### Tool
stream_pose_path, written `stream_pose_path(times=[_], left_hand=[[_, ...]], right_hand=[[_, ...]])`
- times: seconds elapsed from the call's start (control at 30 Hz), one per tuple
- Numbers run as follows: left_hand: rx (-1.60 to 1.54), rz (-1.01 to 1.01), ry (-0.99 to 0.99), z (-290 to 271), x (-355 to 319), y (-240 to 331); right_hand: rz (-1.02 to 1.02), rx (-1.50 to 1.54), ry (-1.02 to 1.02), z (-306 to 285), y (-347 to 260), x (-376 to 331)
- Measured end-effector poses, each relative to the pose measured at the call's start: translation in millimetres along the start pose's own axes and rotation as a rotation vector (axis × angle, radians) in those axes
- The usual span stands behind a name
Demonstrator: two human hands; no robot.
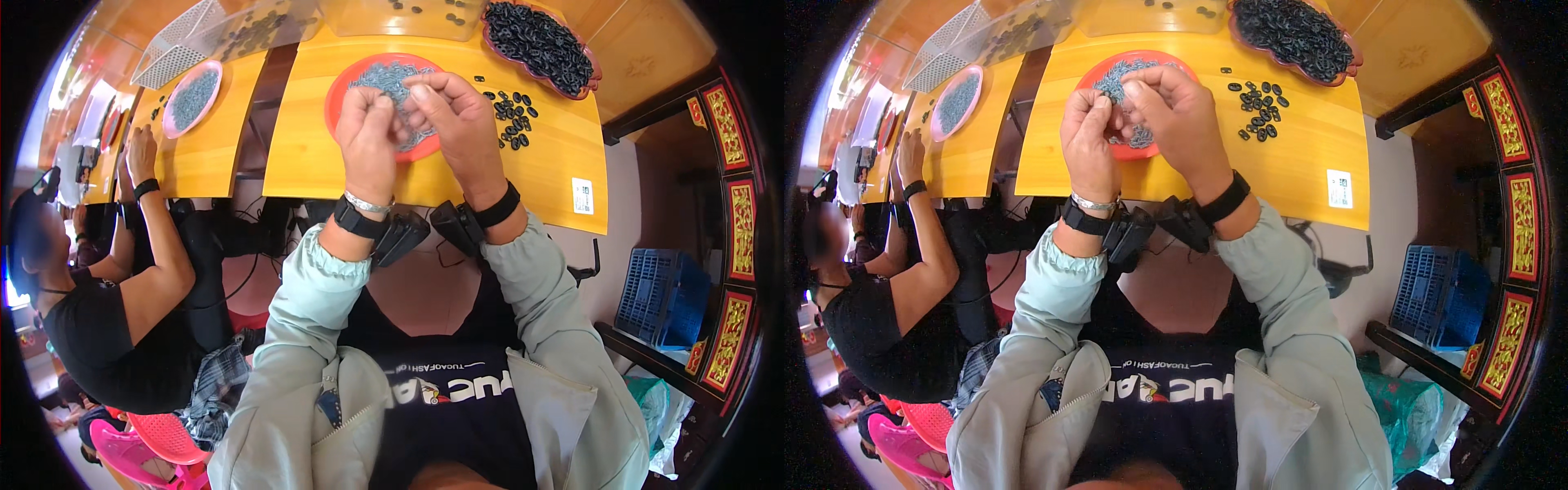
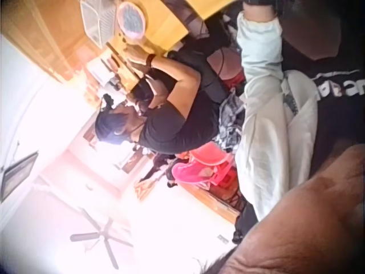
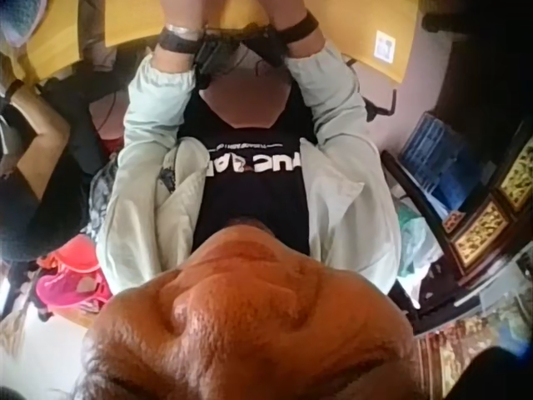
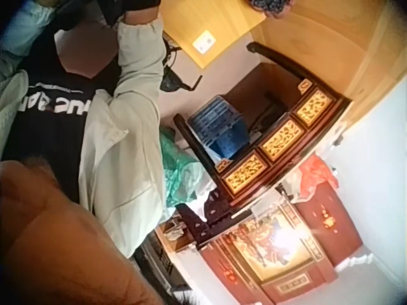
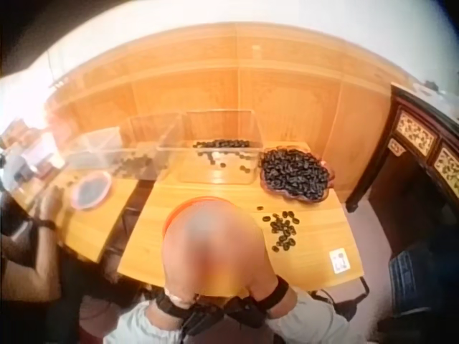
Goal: The person assembles small components by picking up metal pins and black plastic pieces from plates, inserting the pins into the plastic pieces by hand, and placing the assembled parts on the table.
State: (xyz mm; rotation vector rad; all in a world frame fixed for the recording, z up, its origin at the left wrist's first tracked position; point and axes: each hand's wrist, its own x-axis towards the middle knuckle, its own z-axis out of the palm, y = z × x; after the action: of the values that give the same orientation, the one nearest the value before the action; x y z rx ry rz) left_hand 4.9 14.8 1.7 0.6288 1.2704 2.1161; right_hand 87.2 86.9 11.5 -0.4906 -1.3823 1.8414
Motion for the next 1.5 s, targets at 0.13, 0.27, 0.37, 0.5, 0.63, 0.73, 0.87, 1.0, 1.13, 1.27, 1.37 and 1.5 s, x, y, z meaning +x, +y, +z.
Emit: stream_pose_path(times=[0.13,0.27,0.37,0.5,0.63,0.73,0.87,1.0,1.13,1.27,1.37,1.5], left_hand=[[-0.029,-0.017,-0.001,-1.3,6.0,3.6],[0.001,-0.007,-0.029,-1.4,11.0,4.4],[0.002,-0.013,-0.028,-0.4,11.7,7.4],[0.0,0.006,-0.026,-4.0,15.7,8.6],[0.054,0.027,-0.029,-14.4,18.7,15.2],[0.098,0.071,0.014,-32.6,19.8,26.3],[0.104,0.131,0.125,-52.1,17.4,48.1],[0.024,0.161,0.115,-78.1,22.7,59.6],[0.012,0.139,0.11,-75.6,29.3,63.2],[0.037,0.14,0.087,-68.3,35.1,61.0],[0.032,0.107,0.08,-65.9,38.9,53.7],[0.03,0.065,0.078,-69.2,38.8,46.5]], right_hand=[[-0.004,-0.074,-0.064,-4.3,-3.7,6.8],[-0.018,-0.09,-0.147,-3.6,-3.4,11.1],[0.007,-0.126,-0.179,-1.3,-2.7,14.4],[0.01,-0.138,-0.168,1.7,-4.1,18.2],[-0.02,-0.12,-0.166,9.7,-4.9,22.5],[-0.031,-0.072,-0.231,29.5,-1.9,28.1],[-0.121,-0.344,-0.252,36.7,11.9,43.5],[-0.39,-0.714,-0.185,18.4,-3.9,62.7],[-0.423,-1.068,-0.117,-46.5,-12.9,83.7],[-0.255,-1.23,-0.057,-60.7,-6.9,91.9],[-0.31,-1.421,-0.151,-45.1,9.0,101.1],[-0.416,-1.571,-0.153,-21.8,27.5,107.4]])
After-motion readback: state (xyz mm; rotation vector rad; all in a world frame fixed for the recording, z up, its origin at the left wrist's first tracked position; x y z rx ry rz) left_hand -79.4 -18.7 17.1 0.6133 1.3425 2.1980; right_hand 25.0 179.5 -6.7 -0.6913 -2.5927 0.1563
